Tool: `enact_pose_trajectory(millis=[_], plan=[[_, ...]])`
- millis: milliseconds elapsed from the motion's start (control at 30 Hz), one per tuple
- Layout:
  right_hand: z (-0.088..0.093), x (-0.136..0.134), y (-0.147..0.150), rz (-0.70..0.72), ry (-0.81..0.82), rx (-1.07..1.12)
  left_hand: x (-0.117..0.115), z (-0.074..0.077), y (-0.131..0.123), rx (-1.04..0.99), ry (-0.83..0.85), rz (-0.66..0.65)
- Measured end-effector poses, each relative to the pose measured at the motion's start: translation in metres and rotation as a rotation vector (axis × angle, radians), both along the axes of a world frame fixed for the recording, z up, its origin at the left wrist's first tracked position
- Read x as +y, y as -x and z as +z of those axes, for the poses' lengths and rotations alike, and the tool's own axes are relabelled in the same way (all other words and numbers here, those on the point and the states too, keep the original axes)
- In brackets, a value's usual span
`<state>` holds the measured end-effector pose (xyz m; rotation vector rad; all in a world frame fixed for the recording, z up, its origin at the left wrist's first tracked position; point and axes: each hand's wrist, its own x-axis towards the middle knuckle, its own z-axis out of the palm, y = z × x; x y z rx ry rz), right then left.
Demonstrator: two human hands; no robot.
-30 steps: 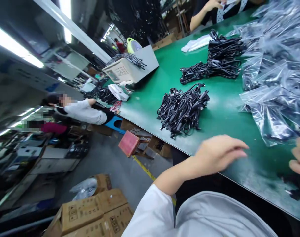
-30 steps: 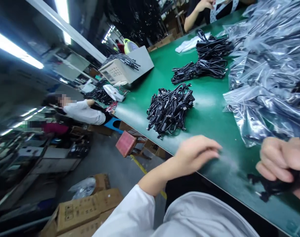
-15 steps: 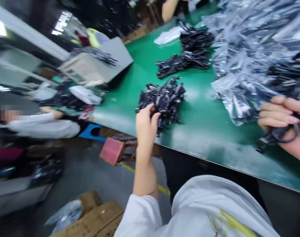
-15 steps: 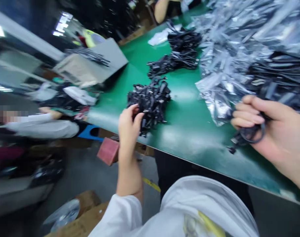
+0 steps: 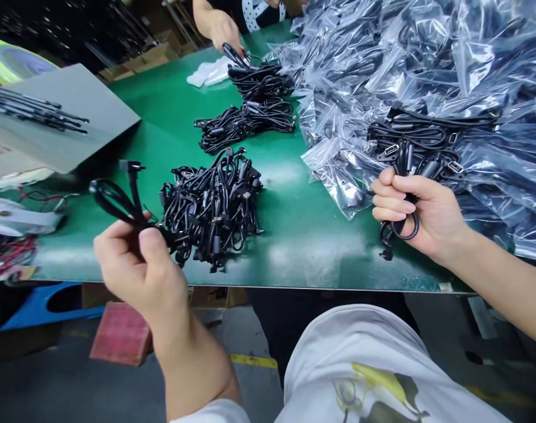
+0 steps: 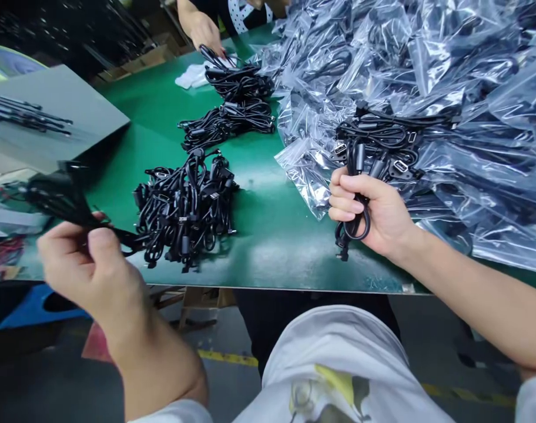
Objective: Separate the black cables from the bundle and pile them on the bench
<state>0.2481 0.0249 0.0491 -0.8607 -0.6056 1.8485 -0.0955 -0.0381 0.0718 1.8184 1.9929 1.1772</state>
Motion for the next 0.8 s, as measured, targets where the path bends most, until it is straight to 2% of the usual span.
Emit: enact_pose_trajectory(millis=[167, 233, 300, 367, 467, 600, 700, 800], plan=[[-0.003, 0.001, 0.001, -0.014, -0.01, -0.052, -0.009, -0.002, -0.029, -0.191, -0.072, 0.025], [-0.004, 0.001, 0.0, -0.013, -0.007, -0.052, -0.014, -0.007, -0.033, -0.286, -0.127, 0.045], [-0.004, 0.001, 0.0, -0.012, 0.002, -0.015, -0.015, -0.015, -0.038, -0.432, -0.133, 0.009], [-0.005, 0.001, 0.0, -0.014, 0.01, 0.02, -0.011, -0.026, -0.047, -0.636, -0.043, -0.101], [-0.006, 0.003, -0.001, -0.021, 0.024, 0.049, 0.001, -0.04, -0.07, -0.938, 0.192, -0.275], [-0.006, 0.002, -0.004, -0.002, 0.039, 0.06, 0.014, -0.052, -0.102, -1.189, 0.464, -0.389], [-0.006, 0.001, -0.006, 0.013, 0.027, 0.025, 0.019, -0.059, -0.114, -1.228, 0.587, -0.491], [-0.01, 0.002, -0.007, 0.013, -0.019, -0.139, 0.021, -0.062, -0.113, -1.009, 0.605, -0.594]])
